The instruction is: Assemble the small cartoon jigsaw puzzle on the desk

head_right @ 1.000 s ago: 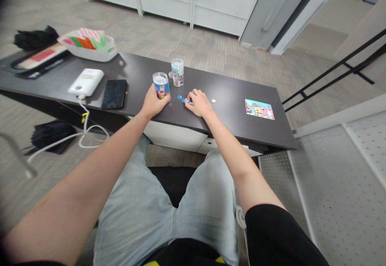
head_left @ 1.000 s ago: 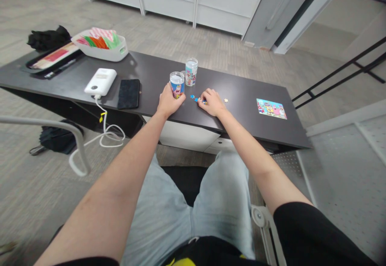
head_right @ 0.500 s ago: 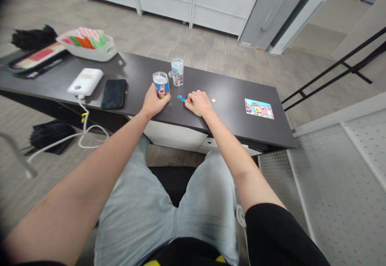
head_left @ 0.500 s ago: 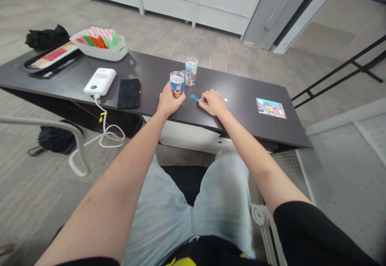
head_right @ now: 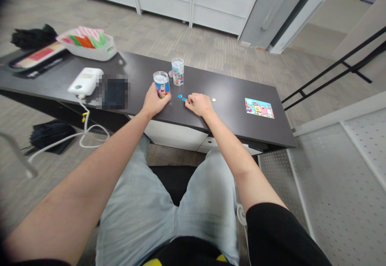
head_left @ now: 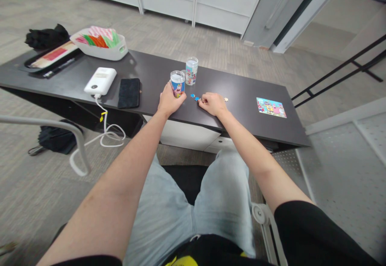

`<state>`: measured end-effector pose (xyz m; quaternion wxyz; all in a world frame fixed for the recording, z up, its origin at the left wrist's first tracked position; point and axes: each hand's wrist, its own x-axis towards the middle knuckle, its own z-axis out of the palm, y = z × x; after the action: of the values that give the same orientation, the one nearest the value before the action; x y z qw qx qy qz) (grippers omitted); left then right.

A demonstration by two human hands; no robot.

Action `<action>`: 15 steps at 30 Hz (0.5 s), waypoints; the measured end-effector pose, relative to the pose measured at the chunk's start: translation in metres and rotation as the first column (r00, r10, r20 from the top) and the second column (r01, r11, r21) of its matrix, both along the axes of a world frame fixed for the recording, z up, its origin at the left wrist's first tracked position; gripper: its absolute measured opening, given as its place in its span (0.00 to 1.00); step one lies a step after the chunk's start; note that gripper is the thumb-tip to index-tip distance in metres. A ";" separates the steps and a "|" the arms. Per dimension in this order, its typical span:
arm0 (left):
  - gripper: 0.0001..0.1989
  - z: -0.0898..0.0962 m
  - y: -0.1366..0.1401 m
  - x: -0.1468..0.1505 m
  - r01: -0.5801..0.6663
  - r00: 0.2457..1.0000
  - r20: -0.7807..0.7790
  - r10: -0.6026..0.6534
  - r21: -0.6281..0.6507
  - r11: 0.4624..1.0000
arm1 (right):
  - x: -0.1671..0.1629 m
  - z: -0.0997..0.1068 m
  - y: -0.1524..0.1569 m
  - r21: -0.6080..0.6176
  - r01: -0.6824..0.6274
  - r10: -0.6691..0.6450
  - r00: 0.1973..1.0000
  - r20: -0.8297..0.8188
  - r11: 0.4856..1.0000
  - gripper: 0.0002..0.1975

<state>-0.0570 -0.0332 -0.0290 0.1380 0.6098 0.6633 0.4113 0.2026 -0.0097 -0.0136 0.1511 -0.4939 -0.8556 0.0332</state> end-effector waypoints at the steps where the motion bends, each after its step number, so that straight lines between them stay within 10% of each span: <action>1: 0.21 -0.001 0.000 -0.001 0.002 1.000 0.001 -0.002 0.005 1.000 | 0.000 0.000 -0.001 0.001 0.005 -0.005 1.000 -0.001 1.000 0.18; 15: 0.24 -0.008 0.004 0.000 0.011 1.000 0.012 -0.012 0.046 0.999 | 0.002 -0.003 0.000 -0.015 0.016 -0.019 0.979 -0.202 1.000 0.25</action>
<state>-0.0568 -0.0289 -0.0374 0.1301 0.6142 0.6492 0.4294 0.2044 -0.0097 -0.0165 0.2342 -0.4964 -0.8313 0.0875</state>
